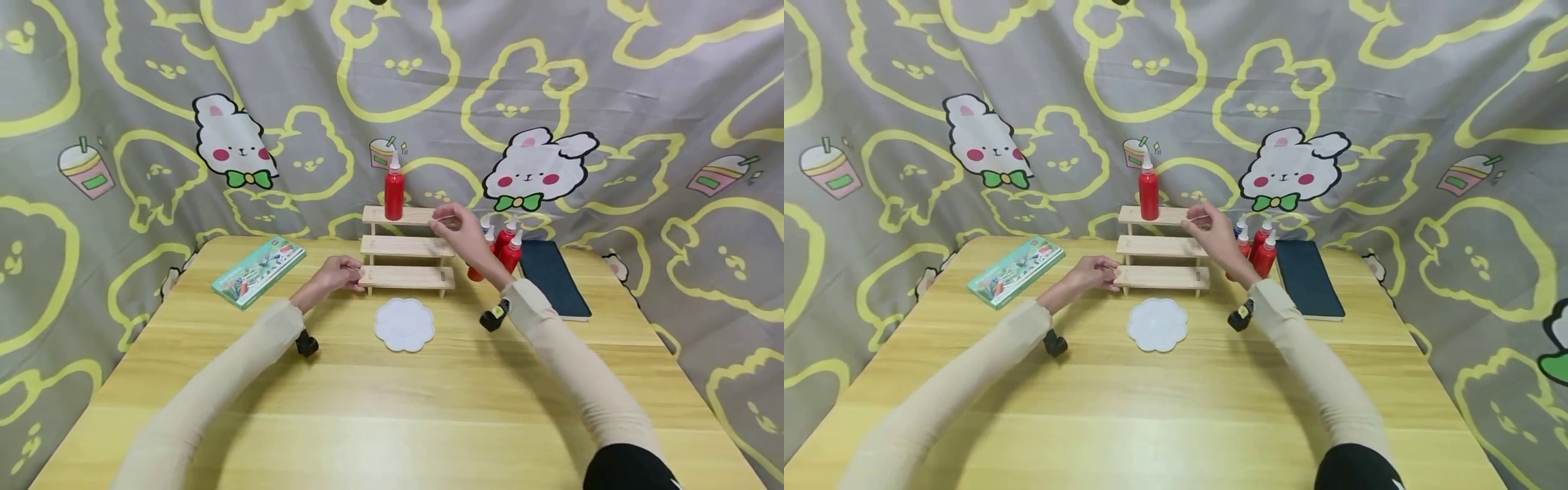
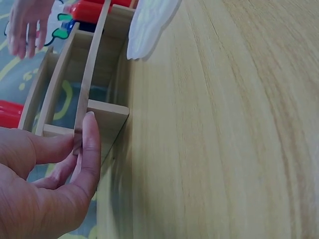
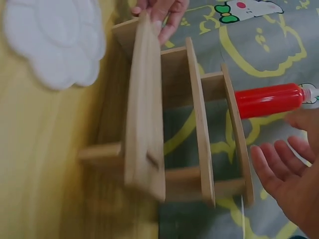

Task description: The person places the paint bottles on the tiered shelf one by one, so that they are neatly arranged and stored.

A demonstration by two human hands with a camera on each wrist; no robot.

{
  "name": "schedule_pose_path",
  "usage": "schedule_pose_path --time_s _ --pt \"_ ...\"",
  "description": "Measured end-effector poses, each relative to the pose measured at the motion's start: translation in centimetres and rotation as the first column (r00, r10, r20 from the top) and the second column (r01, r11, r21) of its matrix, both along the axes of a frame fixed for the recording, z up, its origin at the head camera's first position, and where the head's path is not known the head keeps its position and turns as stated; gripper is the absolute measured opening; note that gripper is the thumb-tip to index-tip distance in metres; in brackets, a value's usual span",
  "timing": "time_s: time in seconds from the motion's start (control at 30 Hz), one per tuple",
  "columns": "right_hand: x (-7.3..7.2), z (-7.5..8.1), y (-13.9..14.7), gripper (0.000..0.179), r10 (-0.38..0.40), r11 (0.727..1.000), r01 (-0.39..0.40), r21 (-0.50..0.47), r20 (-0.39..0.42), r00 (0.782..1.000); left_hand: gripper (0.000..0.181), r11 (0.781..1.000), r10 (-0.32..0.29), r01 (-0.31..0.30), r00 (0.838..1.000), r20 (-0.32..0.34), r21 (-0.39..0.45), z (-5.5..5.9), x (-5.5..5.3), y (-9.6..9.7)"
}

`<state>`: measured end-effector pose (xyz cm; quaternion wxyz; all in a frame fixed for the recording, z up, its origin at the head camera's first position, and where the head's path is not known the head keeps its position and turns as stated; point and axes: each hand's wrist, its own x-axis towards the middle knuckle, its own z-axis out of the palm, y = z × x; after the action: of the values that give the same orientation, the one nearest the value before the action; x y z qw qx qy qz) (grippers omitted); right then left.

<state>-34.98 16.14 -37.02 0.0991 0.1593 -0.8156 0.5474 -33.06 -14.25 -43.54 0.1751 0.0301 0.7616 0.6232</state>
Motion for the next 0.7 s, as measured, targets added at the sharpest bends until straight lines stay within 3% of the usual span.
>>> schedule_pose_path --time_s 0.2,0.33,0.57,0.7 --pt "2.0 0.3 3.0 0.027 0.007 0.988 0.006 0.152 -0.086 0.996 0.037 1.0 0.013 -0.012 1.0 -0.022 0.013 -0.1 0.0 -0.3" --pt "2.8 0.4 5.2 0.025 -0.035 0.974 0.067 0.216 -0.149 0.988 0.037 1.0 0.015 -0.014 1.0 -0.014 0.014 -0.1 -0.1 -0.3" --pt "3.5 -0.5 8.0 0.025 -0.159 0.96 0.202 0.192 -0.216 0.963 0.038 1.0 0.022 -0.021 1.0 -0.008 0.02 -0.1 0.0 -0.1" --pt "3.9 -1.7 9.0 0.017 -0.22 0.951 0.274 0.142 -0.312 0.924 0.038 0.999 0.019 -0.018 1.0 -0.008 0.033 -0.4 0.0 0.0"
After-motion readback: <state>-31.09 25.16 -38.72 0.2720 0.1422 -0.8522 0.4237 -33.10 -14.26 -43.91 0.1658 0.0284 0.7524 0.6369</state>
